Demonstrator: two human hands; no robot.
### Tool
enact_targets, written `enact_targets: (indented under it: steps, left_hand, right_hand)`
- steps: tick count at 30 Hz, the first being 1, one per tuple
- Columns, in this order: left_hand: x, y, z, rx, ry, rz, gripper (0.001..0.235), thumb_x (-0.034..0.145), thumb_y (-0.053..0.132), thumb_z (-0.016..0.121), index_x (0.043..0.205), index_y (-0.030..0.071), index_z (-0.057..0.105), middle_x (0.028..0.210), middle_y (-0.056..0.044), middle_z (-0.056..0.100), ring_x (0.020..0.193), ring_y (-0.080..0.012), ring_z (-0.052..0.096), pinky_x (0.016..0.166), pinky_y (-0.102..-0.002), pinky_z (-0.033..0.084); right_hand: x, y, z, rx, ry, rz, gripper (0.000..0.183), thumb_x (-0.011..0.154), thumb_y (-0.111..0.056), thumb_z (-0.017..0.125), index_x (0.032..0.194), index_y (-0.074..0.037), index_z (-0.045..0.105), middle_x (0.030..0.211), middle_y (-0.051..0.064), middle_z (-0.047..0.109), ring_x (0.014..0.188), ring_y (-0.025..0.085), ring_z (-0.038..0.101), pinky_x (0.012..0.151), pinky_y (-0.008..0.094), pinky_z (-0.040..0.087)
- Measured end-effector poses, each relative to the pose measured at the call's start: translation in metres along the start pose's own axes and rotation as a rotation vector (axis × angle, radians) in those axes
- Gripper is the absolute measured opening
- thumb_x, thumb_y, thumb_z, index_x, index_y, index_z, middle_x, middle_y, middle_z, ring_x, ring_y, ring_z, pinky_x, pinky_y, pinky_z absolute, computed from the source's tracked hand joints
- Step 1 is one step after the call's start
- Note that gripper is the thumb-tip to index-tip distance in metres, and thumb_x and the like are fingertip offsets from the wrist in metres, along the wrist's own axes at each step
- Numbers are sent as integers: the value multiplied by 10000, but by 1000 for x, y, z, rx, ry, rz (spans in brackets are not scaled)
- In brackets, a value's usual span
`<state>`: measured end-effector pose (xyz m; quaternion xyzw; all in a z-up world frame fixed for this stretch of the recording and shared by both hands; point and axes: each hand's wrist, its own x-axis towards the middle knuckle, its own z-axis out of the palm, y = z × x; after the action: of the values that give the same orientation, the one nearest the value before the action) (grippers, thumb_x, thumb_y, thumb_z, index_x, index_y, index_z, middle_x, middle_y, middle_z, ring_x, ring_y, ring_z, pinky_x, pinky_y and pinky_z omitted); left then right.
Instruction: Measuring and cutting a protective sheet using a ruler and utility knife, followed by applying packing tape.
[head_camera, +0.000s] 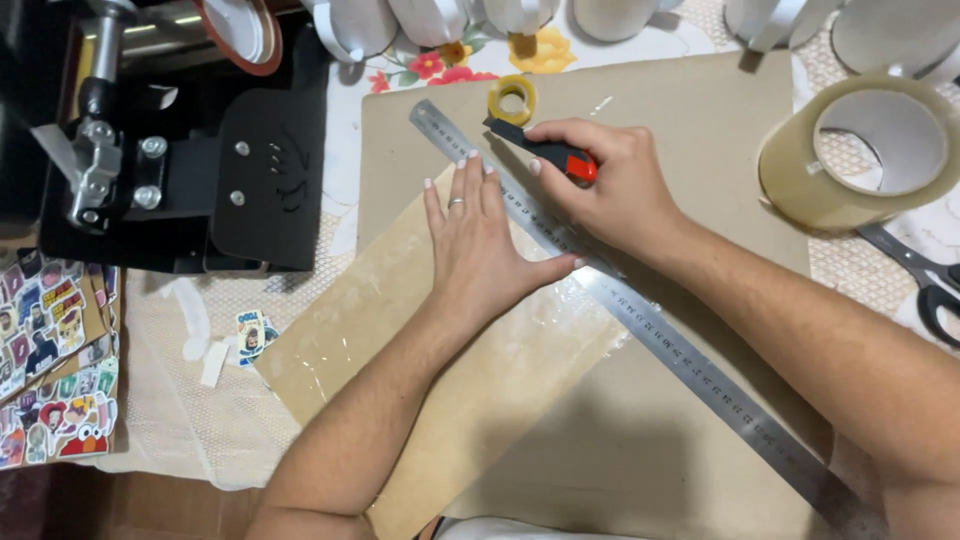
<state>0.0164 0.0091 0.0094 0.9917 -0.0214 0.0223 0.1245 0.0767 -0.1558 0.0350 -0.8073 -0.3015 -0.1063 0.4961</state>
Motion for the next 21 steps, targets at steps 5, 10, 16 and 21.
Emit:
enact_targets:
  steps: [5,10,16,21]
  left_hand:
    - [0,-1,1,19,18,16,1312,602,922,677,1441,-39,368,1589,-284,259,1508,-349,201,1191,-617,2]
    - [-3,2,-15,-120,-22,27,1254,630,830,702,1407,-95,368,1569,-326,254,1502,-417,194,1182,-641,-40]
    - [-4,0,-21,-255,-52,46,1188,642,695,791,1386,-118,347,1546,-363,243,1491,-480,191,1181,-668,-49]
    - [-3,-2,-15,-249,-32,59,1198,648,720,757,1383,-129,341,1539,-365,249,1490,-482,191,1181,-676,-35]
  right_hand:
    - [10,4,16,-44,-12,-57,201,917,-127,754,1098,-47,718,1032,81,756,864,169,696,808,284,528]
    - [11,19,23,-112,-6,-141,222,975,-117,670,1177,-44,726,986,119,743,882,287,702,798,375,531]
    - [10,16,25,-147,-70,-146,215,965,-137,688,1168,-91,744,920,115,735,873,350,709,792,425,547]
    - [11,14,24,-174,-90,-176,217,970,-150,689,1173,-94,742,926,122,727,893,350,701,810,429,540]
